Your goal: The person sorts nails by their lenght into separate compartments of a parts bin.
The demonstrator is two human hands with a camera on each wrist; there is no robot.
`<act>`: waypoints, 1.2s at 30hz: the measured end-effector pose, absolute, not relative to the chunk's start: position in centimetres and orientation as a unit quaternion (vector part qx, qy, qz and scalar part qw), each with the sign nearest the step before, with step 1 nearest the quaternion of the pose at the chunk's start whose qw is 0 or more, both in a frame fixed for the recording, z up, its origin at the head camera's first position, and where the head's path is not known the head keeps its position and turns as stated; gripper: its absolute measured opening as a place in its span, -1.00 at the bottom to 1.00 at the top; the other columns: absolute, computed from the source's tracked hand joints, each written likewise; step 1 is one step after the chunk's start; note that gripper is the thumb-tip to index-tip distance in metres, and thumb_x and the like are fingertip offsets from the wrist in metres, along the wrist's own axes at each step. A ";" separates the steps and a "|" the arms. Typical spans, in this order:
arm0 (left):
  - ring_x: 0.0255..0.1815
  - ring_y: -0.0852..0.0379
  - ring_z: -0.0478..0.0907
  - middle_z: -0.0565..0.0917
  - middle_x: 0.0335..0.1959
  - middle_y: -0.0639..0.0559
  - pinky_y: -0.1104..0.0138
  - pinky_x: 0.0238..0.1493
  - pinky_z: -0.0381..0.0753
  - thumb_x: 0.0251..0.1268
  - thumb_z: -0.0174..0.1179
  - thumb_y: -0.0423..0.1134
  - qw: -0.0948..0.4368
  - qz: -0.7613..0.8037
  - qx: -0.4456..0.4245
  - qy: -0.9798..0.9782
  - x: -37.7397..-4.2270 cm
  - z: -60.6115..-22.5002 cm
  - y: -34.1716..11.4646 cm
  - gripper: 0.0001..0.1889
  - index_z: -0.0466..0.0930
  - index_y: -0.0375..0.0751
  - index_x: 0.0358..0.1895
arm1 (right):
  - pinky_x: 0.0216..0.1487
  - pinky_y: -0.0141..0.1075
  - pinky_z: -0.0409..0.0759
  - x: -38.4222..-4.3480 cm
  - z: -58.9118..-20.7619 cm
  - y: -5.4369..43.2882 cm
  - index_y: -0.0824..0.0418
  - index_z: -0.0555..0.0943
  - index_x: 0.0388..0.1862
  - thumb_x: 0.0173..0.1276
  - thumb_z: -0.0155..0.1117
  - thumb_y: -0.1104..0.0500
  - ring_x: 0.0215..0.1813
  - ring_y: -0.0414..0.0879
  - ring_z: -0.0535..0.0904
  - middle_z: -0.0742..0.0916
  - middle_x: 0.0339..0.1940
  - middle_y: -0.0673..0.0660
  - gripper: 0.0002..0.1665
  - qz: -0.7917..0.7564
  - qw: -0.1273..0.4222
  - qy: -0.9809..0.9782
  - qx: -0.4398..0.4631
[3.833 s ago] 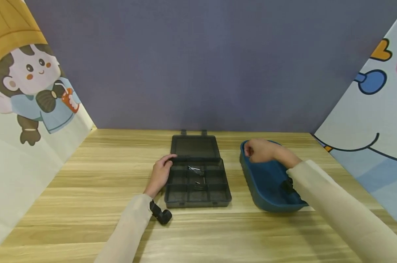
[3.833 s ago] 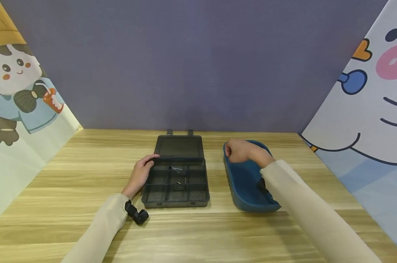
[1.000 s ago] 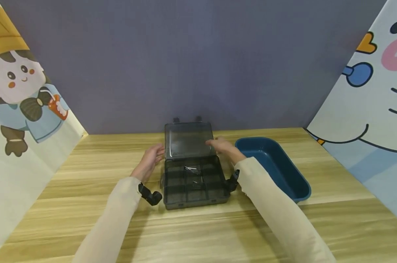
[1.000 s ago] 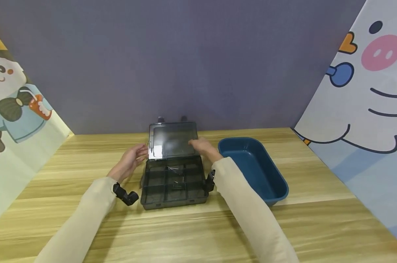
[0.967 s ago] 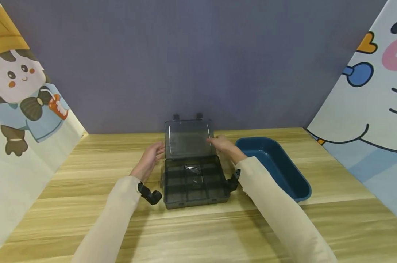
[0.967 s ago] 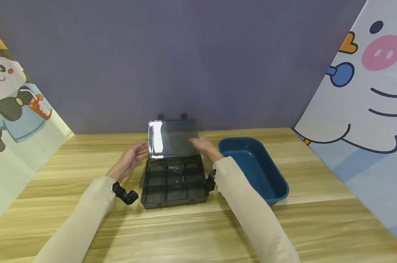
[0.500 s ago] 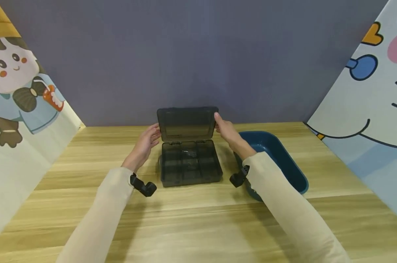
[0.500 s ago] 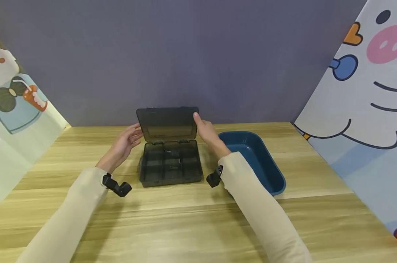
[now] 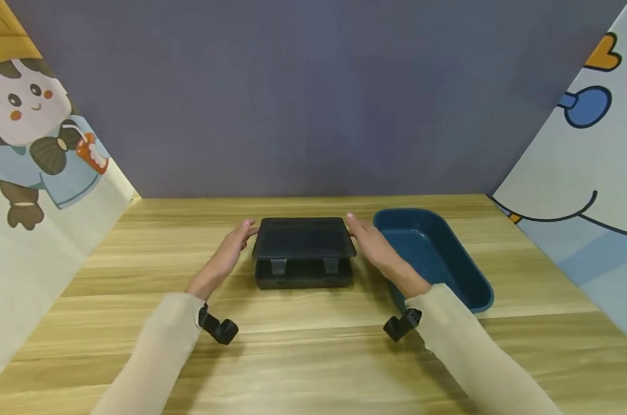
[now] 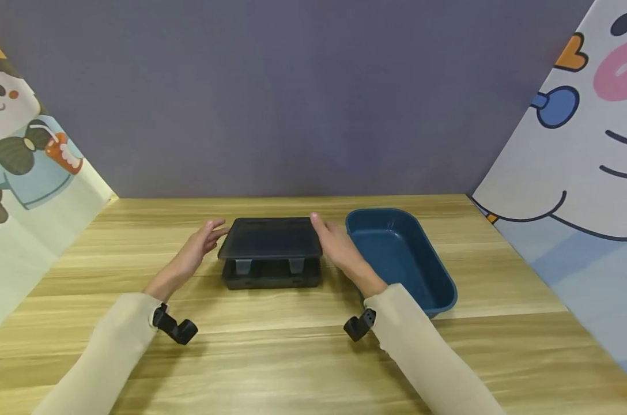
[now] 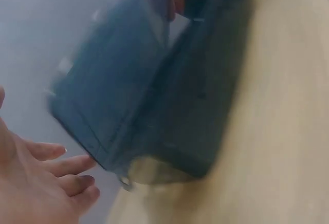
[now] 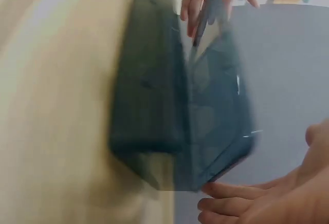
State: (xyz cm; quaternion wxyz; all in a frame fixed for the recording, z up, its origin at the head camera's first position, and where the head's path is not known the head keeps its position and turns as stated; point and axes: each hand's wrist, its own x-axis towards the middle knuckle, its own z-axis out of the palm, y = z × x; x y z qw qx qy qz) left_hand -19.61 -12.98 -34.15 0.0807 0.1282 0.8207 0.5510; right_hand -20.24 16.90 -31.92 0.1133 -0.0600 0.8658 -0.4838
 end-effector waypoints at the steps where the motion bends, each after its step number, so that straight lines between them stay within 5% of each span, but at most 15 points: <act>1: 0.52 -0.33 -0.14 0.04 0.48 -0.39 -0.09 0.50 -0.15 0.51 -0.65 0.14 0.081 0.549 0.127 0.822 -19.5 -34.5 -12.9 -0.28 -0.21 -0.35 0.50 | 0.48 0.14 0.03 -20.0 -32.3 16.8 0.24 -0.01 0.53 0.48 -0.45 -0.34 0.52 0.22 0.06 0.23 0.50 0.30 -0.11 -0.476 0.114 0.870 -0.059; 16: 0.50 -0.31 -0.04 -0.05 0.52 -0.35 -0.12 0.46 0.00 0.51 -0.41 0.18 0.071 0.459 0.113 0.878 -19.4 -36.2 -12.3 -0.25 -0.21 -0.29 0.52 | 0.46 0.09 0.14 -20.3 -34.8 14.8 0.39 -0.05 0.51 0.51 -0.30 -0.24 0.51 0.24 0.08 0.14 0.52 0.36 -0.11 -0.468 0.099 0.877 -0.049; 22: 0.54 -0.26 -0.38 -0.40 0.53 -0.29 -0.18 0.47 -0.18 0.47 -0.16 0.11 0.080 0.425 0.135 0.892 -19.0 -37.6 -11.9 -0.16 -0.37 -0.29 0.51 | 0.52 0.08 -0.05 -20.2 -36.4 14.6 0.35 -0.27 0.52 0.49 -0.14 -0.18 0.57 0.18 -0.16 -0.09 0.56 0.34 -0.04 -0.531 0.117 0.838 -0.053; 26: 0.55 -0.24 -0.40 -0.46 0.53 -0.24 -0.19 0.47 -0.16 0.34 0.08 0.08 0.065 0.489 0.105 0.863 -18.8 -38.7 -11.6 -0.01 -0.45 -0.21 0.51 | 0.51 0.12 -0.07 -20.1 -37.3 14.6 0.25 -0.34 0.54 0.38 0.10 -0.16 0.58 0.16 -0.22 -0.14 0.57 0.28 0.11 -0.557 0.136 0.818 -0.039; 30: 0.56 -0.20 -0.27 -0.35 0.55 -0.20 -0.16 0.46 -0.06 0.14 0.31 0.02 0.057 0.533 0.095 0.839 -18.5 -39.7 -11.3 0.12 -0.41 -0.10 0.53 | 0.49 0.11 0.01 -19.8 -38.2 14.6 0.21 -0.29 0.55 0.17 0.40 0.02 0.56 0.18 -0.07 0.00 0.57 0.27 0.28 -0.579 0.139 0.802 -0.048; 36: 0.54 -0.25 -0.39 -0.43 0.52 -0.31 -0.12 0.48 -0.17 -0.06 0.45 0.03 0.050 0.471 0.104 0.875 -18.2 -40.2 -10.9 0.34 -0.51 -0.31 0.49 | 0.44 0.11 0.15 -19.4 -39.1 14.5 0.26 -0.23 0.54 -0.17 0.60 0.31 0.49 0.22 0.12 0.17 0.51 0.33 0.47 -0.561 0.091 0.819 -0.082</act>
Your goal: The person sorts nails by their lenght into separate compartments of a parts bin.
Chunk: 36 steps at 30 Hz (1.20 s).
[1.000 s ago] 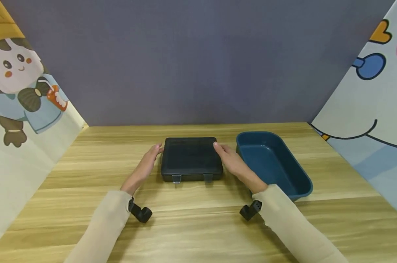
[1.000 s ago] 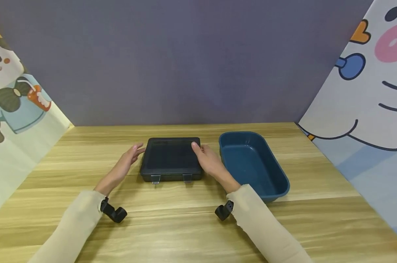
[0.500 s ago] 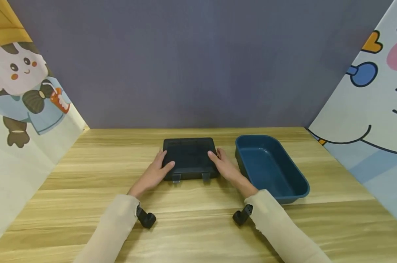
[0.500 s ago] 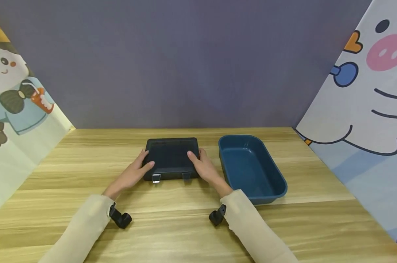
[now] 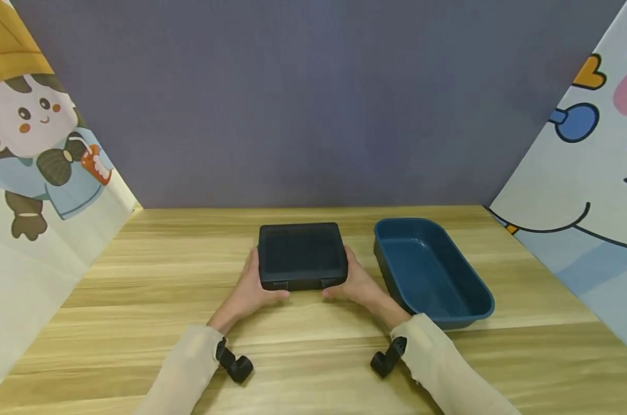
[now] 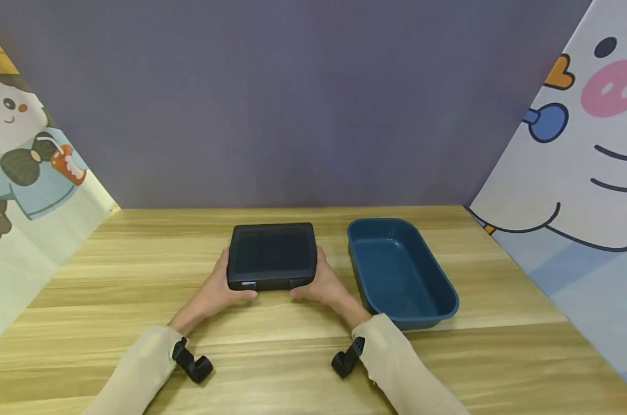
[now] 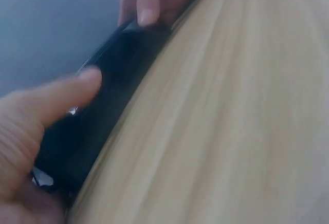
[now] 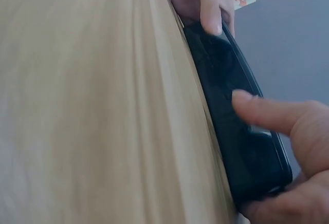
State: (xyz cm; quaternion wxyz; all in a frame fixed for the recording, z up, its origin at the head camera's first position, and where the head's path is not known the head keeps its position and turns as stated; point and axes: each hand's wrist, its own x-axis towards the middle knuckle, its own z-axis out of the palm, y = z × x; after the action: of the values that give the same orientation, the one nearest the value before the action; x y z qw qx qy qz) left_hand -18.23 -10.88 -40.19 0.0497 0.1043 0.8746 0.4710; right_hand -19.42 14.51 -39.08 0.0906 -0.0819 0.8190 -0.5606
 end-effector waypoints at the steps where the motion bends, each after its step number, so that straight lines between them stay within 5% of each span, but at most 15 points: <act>1: 0.54 -0.26 -0.40 -0.43 0.52 -0.32 -0.11 0.49 -0.18 -0.07 0.46 0.02 0.049 0.465 0.105 0.878 -18.2 -40.2 -10.8 0.35 -0.51 -0.36 0.48 | 0.43 0.11 0.17 -19.4 -39.1 14.5 0.27 -0.22 0.54 -0.18 0.60 0.33 0.48 0.23 0.14 0.19 0.50 0.34 0.48 -0.554 0.081 0.824 -0.085; 11: 0.53 -0.25 -0.13 -0.22 0.53 -0.35 -0.05 0.47 0.03 -0.07 0.47 -0.06 0.003 0.423 0.088 0.902 -17.4 -40.3 -10.1 0.29 -0.41 -0.41 0.49 | 0.27 0.05 0.42 -18.9 -39.2 13.7 0.41 -0.01 0.49 -0.22 0.66 0.12 0.29 0.26 0.43 0.50 0.27 0.44 0.40 -0.407 -0.003 0.911 -0.069; 19: 0.49 -0.29 0.00 -0.09 0.51 -0.39 -0.05 0.43 0.15 -0.01 0.45 -0.10 -0.021 0.386 0.058 0.920 -17.5 -39.7 -10.0 0.21 -0.32 -0.45 0.48 | 0.13 -0.01 0.56 -19.2 -38.7 13.2 0.44 0.07 0.46 -0.17 0.64 0.05 0.01 0.21 0.63 0.73 -0.23 0.40 0.32 -0.350 -0.015 0.934 -0.071; 23: 0.49 -0.31 -0.03 -0.12 0.51 -0.41 -0.06 0.44 0.13 -0.02 0.45 -0.05 -0.029 0.383 0.073 0.920 -18.2 -39.4 -10.3 0.22 -0.31 -0.46 0.48 | 0.14 0.00 0.54 -19.9 -38.4 13.1 0.43 0.02 0.48 -0.13 0.62 0.04 0.08 0.22 0.59 0.69 -0.04 0.42 0.33 -0.351 -0.013 0.933 -0.082; 29: 0.50 -0.33 -0.07 -0.15 0.51 -0.39 -0.13 0.42 0.13 0.05 0.37 0.06 0.000 0.384 0.102 0.918 -19.0 -38.9 -11.4 0.18 -0.30 -0.38 0.50 | 0.32 0.03 0.39 -20.6 -37.6 13.5 0.43 -0.06 0.49 -0.05 0.57 0.09 0.35 0.26 0.36 0.37 0.39 0.43 0.31 -0.340 0.026 0.934 -0.107; 36: 0.47 -0.39 -0.04 -0.14 0.52 -0.39 -0.24 0.38 0.09 0.27 0.03 0.28 0.021 0.340 0.099 0.935 -18.9 -35.9 -13.8 0.02 -0.27 -0.32 0.51 | 0.32 0.14 0.32 -20.0 -33.9 15.8 0.42 -0.18 0.50 0.12 0.44 0.15 0.44 0.33 0.17 0.11 0.51 0.42 0.23 -0.321 0.105 0.935 -0.114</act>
State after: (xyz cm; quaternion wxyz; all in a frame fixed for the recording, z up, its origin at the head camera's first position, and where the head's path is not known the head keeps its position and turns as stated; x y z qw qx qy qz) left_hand -18.85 -13.79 -35.86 0.0212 0.0988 0.9349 0.3403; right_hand -20.04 15.82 -33.88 0.1046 -0.1137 0.9345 -0.3206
